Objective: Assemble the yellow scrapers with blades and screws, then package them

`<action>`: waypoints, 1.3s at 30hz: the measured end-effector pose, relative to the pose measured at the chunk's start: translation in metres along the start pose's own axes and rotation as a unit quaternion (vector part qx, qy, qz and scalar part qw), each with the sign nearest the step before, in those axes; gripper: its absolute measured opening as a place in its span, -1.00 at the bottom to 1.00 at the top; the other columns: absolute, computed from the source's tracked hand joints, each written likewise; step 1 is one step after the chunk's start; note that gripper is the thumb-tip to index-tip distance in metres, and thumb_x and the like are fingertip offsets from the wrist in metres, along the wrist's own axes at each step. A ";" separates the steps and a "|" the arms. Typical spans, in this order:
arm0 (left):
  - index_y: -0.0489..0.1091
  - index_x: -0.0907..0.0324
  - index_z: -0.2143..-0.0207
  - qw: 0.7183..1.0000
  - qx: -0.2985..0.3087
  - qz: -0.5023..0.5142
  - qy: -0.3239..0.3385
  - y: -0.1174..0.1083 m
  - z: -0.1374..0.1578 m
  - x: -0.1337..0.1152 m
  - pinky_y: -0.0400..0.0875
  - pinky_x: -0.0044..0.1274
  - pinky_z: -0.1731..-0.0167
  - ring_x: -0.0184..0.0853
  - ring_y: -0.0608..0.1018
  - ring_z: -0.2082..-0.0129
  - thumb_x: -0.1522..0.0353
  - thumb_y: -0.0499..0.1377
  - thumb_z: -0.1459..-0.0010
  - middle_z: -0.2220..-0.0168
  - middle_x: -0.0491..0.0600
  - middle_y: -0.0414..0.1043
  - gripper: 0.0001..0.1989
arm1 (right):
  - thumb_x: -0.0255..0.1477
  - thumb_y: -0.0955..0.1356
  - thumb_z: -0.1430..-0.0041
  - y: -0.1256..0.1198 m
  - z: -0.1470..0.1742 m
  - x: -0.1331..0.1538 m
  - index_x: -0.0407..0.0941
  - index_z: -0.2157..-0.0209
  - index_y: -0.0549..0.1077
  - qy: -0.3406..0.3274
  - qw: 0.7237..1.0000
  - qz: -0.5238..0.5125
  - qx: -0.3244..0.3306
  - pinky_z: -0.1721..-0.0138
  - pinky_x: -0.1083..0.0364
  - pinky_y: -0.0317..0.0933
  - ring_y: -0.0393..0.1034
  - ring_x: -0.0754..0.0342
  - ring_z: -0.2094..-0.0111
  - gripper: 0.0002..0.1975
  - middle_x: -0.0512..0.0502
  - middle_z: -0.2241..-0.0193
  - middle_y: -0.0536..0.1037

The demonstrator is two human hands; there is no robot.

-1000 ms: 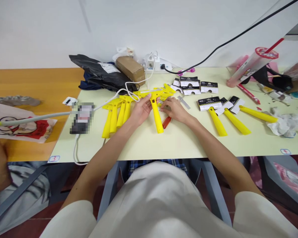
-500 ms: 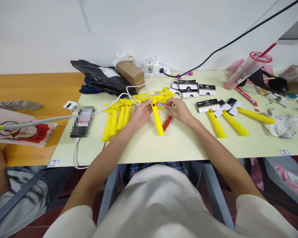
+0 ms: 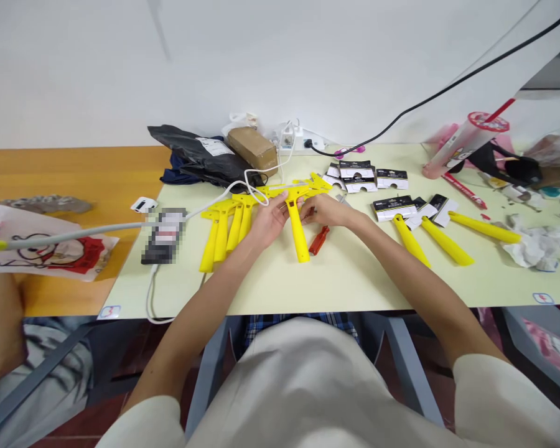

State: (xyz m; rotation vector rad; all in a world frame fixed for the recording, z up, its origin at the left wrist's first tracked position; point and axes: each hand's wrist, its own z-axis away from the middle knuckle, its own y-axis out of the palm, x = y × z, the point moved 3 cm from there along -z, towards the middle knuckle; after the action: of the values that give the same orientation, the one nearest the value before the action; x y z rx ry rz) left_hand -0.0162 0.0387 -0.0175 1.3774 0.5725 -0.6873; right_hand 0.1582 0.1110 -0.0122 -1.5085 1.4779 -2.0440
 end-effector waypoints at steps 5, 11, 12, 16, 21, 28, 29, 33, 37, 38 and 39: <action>0.64 0.27 0.07 1.000 -0.017 -0.002 -0.018 0.004 0.003 0.000 0.66 -0.34 -0.20 -0.10 0.79 -0.06 0.35 0.46 -0.30 0.07 0.19 0.77 -0.78 | -0.70 0.44 -0.20 -0.005 -0.016 -0.005 -0.09 0.30 0.66 0.002 0.998 0.031 0.050 0.17 0.03 0.38 0.58 -0.05 0.28 -0.78 -0.12 0.21 0.75; 0.64 0.25 -0.07 0.999 -0.006 0.033 -0.020 0.008 0.006 0.003 0.65 -0.33 -0.22 -0.12 0.79 -0.05 0.42 0.48 -0.28 0.02 0.14 0.77 -0.68 | -0.63 0.35 -0.33 -0.021 -0.020 -0.007 -0.11 0.20 0.59 -0.026 0.994 0.104 0.016 0.04 -0.02 0.36 0.53 -0.11 0.14 -0.81 -0.24 0.09 0.69; 0.63 0.23 -0.08 0.999 -0.014 0.035 -0.022 0.007 0.006 0.003 0.65 -0.34 -0.22 -0.13 0.79 -0.05 0.43 0.48 -0.27 0.01 0.13 0.77 -0.67 | -0.63 0.33 -0.33 -0.027 -0.020 -0.007 -0.13 0.17 0.58 -0.030 0.994 0.107 0.011 0.06 -0.02 0.36 0.52 -0.11 0.15 -0.81 -0.26 0.09 0.68; 0.62 0.20 -0.02 0.998 -0.054 0.032 -0.015 0.004 0.005 0.007 0.66 -0.33 -0.23 -0.14 0.79 -0.06 0.44 0.49 -0.26 0.00 0.09 0.77 -0.70 | -0.47 0.32 -0.43 -0.058 -0.014 -0.002 -0.13 0.12 0.57 -0.032 0.995 0.062 -0.073 0.12 -0.04 0.32 0.50 -0.11 0.21 -0.83 -0.24 0.15 0.67; 0.61 0.22 0.17 0.999 -0.049 0.002 0.000 0.004 0.005 0.015 0.65 -0.29 -0.24 -0.09 0.77 -0.11 0.39 0.50 -0.25 0.05 0.10 0.76 -0.83 | -0.28 0.38 -0.49 -0.074 -0.006 0.021 -0.10 0.15 0.59 -0.063 0.991 -0.028 -0.111 0.16 -0.03 0.30 0.48 -0.07 0.24 -0.80 -0.15 0.20 0.67; 0.60 0.20 0.28 0.998 -0.063 -0.028 -0.006 0.004 0.005 0.021 0.61 -0.27 -0.27 -0.06 0.75 -0.16 0.36 0.49 -0.25 0.12 0.07 0.76 -0.85 | -0.42 0.41 -0.42 -0.059 -0.012 0.023 -0.08 0.19 0.70 -0.079 0.995 0.040 -0.046 0.07 -0.05 0.27 0.51 -0.11 0.18 -0.84 -0.15 0.17 0.68; 0.59 0.20 0.30 0.997 -0.070 -0.029 -0.008 0.003 0.005 0.022 0.61 -0.27 -0.27 -0.06 0.75 -0.17 0.35 0.50 -0.24 0.12 0.07 0.76 -0.84 | -0.43 0.42 -0.41 -0.058 -0.013 0.022 -0.08 0.20 0.71 -0.077 0.995 0.045 -0.048 0.07 -0.04 0.27 0.51 -0.10 0.19 -0.84 -0.15 0.17 0.68; 0.54 0.19 0.37 0.996 -0.083 -0.025 -0.009 0.002 0.004 0.023 0.61 -0.27 -0.28 -0.08 0.74 -0.17 0.37 0.49 -0.24 0.14 0.05 0.75 -0.80 | -0.48 0.45 -0.32 -0.058 -0.013 0.019 -0.09 0.26 0.73 -0.060 0.996 0.032 -0.056 0.16 -0.01 0.25 0.49 -0.05 0.26 -0.86 -0.11 0.24 0.68; 0.52 0.18 0.38 0.997 -0.070 -0.019 0.000 0.001 0.003 0.023 0.61 -0.29 -0.26 -0.09 0.75 -0.15 0.39 0.47 -0.25 0.17 0.05 0.75 -0.79 | -0.44 0.55 -0.23 -0.058 -0.013 0.017 -0.10 0.33 0.72 -0.027 0.993 0.009 -0.111 0.26 0.01 0.24 0.47 -0.01 0.36 -0.95 -0.07 0.37 0.67; 0.53 0.19 0.37 0.998 -0.066 -0.023 0.001 0.000 0.003 0.023 0.61 -0.30 -0.26 -0.09 0.75 -0.14 0.38 0.46 -0.26 0.16 0.05 0.75 -0.81 | -0.43 0.57 -0.21 -0.058 -0.013 0.016 -0.10 0.35 0.71 -0.022 0.992 0.000 -0.121 0.28 0.01 0.23 0.46 0.00 0.38 -0.94 -0.07 0.40 0.67; 0.53 0.19 0.36 0.998 -0.063 -0.027 0.001 0.000 0.002 0.023 0.60 -0.30 -0.25 -0.09 0.75 -0.14 0.38 0.46 -0.27 0.16 0.06 0.75 -0.82 | -0.41 0.59 -0.19 -0.058 -0.013 0.015 -0.10 0.36 0.71 -0.020 0.992 -0.008 -0.127 0.29 0.01 0.23 0.46 0.00 0.39 -0.92 -0.07 0.40 0.67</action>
State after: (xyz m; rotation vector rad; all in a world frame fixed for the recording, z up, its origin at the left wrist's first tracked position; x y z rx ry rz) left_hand -0.0007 0.0339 -0.0335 1.2481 0.6452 -0.6816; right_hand 0.1618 0.1367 0.0437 -1.6447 1.7701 -1.8790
